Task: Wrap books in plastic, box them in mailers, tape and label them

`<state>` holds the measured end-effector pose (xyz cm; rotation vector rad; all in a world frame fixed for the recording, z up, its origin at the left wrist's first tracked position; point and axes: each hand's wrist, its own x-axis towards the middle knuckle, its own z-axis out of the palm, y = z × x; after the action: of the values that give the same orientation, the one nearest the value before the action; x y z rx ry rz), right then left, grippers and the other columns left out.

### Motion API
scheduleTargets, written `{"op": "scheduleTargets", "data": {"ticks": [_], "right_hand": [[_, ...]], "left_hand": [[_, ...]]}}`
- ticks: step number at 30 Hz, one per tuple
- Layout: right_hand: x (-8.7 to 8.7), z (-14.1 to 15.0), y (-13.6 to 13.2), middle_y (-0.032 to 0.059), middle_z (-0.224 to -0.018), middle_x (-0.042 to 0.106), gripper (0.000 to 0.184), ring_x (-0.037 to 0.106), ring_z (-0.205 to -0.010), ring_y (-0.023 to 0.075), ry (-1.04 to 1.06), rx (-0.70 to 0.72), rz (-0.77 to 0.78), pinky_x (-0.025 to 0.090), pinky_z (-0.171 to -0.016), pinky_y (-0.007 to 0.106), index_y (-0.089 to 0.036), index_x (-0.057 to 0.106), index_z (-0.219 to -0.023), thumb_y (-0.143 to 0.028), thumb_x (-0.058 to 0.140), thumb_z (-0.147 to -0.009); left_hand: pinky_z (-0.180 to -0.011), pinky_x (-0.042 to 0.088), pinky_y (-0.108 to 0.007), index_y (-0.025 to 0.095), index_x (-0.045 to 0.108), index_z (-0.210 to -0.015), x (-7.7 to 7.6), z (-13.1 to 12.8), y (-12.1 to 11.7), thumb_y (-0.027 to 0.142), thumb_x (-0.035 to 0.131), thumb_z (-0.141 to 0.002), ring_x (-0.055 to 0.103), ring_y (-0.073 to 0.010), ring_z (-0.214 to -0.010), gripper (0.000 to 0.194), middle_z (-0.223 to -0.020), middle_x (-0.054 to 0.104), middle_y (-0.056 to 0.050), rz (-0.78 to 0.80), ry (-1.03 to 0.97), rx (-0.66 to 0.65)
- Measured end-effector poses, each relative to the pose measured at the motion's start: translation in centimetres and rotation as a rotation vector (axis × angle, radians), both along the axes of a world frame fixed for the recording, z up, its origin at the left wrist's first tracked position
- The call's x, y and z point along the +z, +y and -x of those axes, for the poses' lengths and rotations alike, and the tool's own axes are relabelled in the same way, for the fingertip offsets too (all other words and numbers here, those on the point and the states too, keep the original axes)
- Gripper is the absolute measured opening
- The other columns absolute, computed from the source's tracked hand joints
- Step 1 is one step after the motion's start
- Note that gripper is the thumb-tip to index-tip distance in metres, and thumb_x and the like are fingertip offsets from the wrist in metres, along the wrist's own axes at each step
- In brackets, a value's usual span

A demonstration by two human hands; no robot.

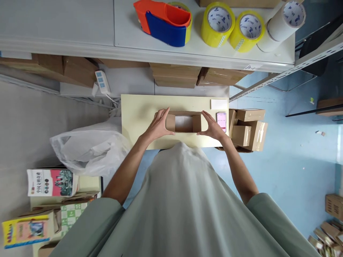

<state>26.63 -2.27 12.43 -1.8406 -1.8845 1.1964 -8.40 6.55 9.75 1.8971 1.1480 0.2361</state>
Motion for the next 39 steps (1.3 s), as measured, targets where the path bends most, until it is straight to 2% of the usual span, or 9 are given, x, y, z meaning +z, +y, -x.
{"op": "scheduleTargets", "data": {"ticks": [5,10,14,22,26,30,32,35,39], "right_hand": [[-0.1,0.1,-0.2,0.014,-0.177,0.044,0.121,0.051,-0.158,0.0418,-0.045,-0.025,-0.026,0.053,-0.125,0.063,-0.036,0.018,-0.183,-0.056,0.091,-0.089],[-1.7,1.2,-0.6,0.0122,-0.158,0.059,0.077,0.056,-0.146,0.0409,-0.165,0.002,-0.083,0.058,-0.118,0.06,-0.035,0.05,-0.17,-0.04,0.08,-0.099],[-2.6,2.1,-1.1,0.0118,-0.157,0.063,0.062,0.059,-0.141,0.0397,-0.229,0.002,-0.12,0.057,-0.118,0.059,-0.034,0.056,-0.166,-0.034,0.069,-0.105],[-4.2,2.4,-3.4,0.0074,-0.175,0.055,0.054,0.05,-0.162,0.0351,-0.218,0.075,-0.134,0.045,-0.132,0.058,-0.031,0.057,-0.168,-0.045,0.051,-0.116],[-5.5,2.5,-4.5,0.0094,-0.174,0.055,0.053,0.048,-0.164,0.034,-0.212,0.075,-0.116,0.045,-0.132,0.059,-0.029,0.061,-0.165,-0.045,0.042,-0.119],[-6.1,2.5,-4.4,0.0106,-0.171,0.06,0.05,0.047,-0.165,0.0335,-0.263,0.092,-0.199,0.047,-0.129,0.058,-0.029,0.064,-0.162,-0.042,0.042,-0.119],[-6.2,2.6,-4.2,0.0112,-0.164,0.066,0.047,0.053,-0.16,0.0328,-0.295,0.118,-0.265,0.049,-0.126,0.055,-0.03,0.066,-0.16,-0.039,0.043,-0.12],[-6.7,3.0,-4.1,0.016,-0.145,0.076,0.044,0.069,-0.134,0.0323,-0.348,0.206,-0.379,0.055,-0.113,0.05,-0.026,0.068,-0.157,-0.035,0.049,-0.119],[-7.6,3.5,-4.9,0.0157,-0.131,0.079,0.043,0.072,-0.11,0.0276,-0.385,0.381,-0.515,0.058,-0.096,0.042,-0.023,0.068,-0.157,-0.025,0.057,-0.116]], "left_hand": [[-0.13,0.045,-0.058,0.031,0.036,-0.176,0.0,0.1,-0.4,0.051,0.103,-0.072,0.043,-0.0438,-0.155,0.125,-0.164,0.045,-0.015,-0.064,0.049,-0.011],[-0.121,0.052,-0.054,0.029,0.065,-0.152,-1.0,-0.8,-1.6,0.043,0.096,-0.085,0.057,-0.0401,-0.137,0.076,-0.144,0.056,-0.015,-0.168,0.105,0.009],[-0.121,0.051,-0.053,0.029,0.072,-0.142,-1.9,-1.0,-2.7,0.038,0.083,-0.097,0.059,-0.0384,-0.134,0.047,-0.136,0.06,-0.015,-0.203,0.094,0.069],[-0.128,0.048,-0.054,0.032,0.075,-0.144,-3.7,0.5,-5.4,0.043,0.067,-0.108,0.06,-0.0361,-0.145,0.039,-0.147,0.064,-0.016,-0.154,0.037,0.086],[-0.136,0.04,-0.059,0.034,0.079,-0.14,-4.4,0.6,-6.3,0.046,0.063,-0.109,0.052,-0.0362,-0.159,0.036,-0.153,0.066,-0.014,-0.118,0.007,0.096],[-0.138,0.037,-0.059,0.033,0.08,-0.138,-4.3,0.3,-6.3,0.047,0.06,-0.111,0.043,-0.0361,-0.167,0.036,-0.154,0.068,-0.014,-0.191,0.009,0.089],[-0.135,0.04,-0.058,0.033,0.08,-0.138,-4.3,0.0,-6.2,0.044,0.059,-0.112,0.047,-0.0354,-0.164,0.035,-0.153,0.07,-0.014,-0.254,-0.001,0.032],[-0.124,0.05,-0.054,0.029,0.076,-0.146,-4.9,-0.1,-6.4,0.032,0.054,-0.115,0.062,-0.0326,-0.15,0.038,-0.148,0.075,-0.015,-0.386,-0.02,-0.085],[-0.108,0.057,-0.048,0.024,0.071,-0.153,-6.4,0.4,-7.5,0.02,0.046,-0.115,0.073,-0.0294,-0.129,0.045,-0.136,0.079,-0.017,-0.591,0.021,-0.176]]}}
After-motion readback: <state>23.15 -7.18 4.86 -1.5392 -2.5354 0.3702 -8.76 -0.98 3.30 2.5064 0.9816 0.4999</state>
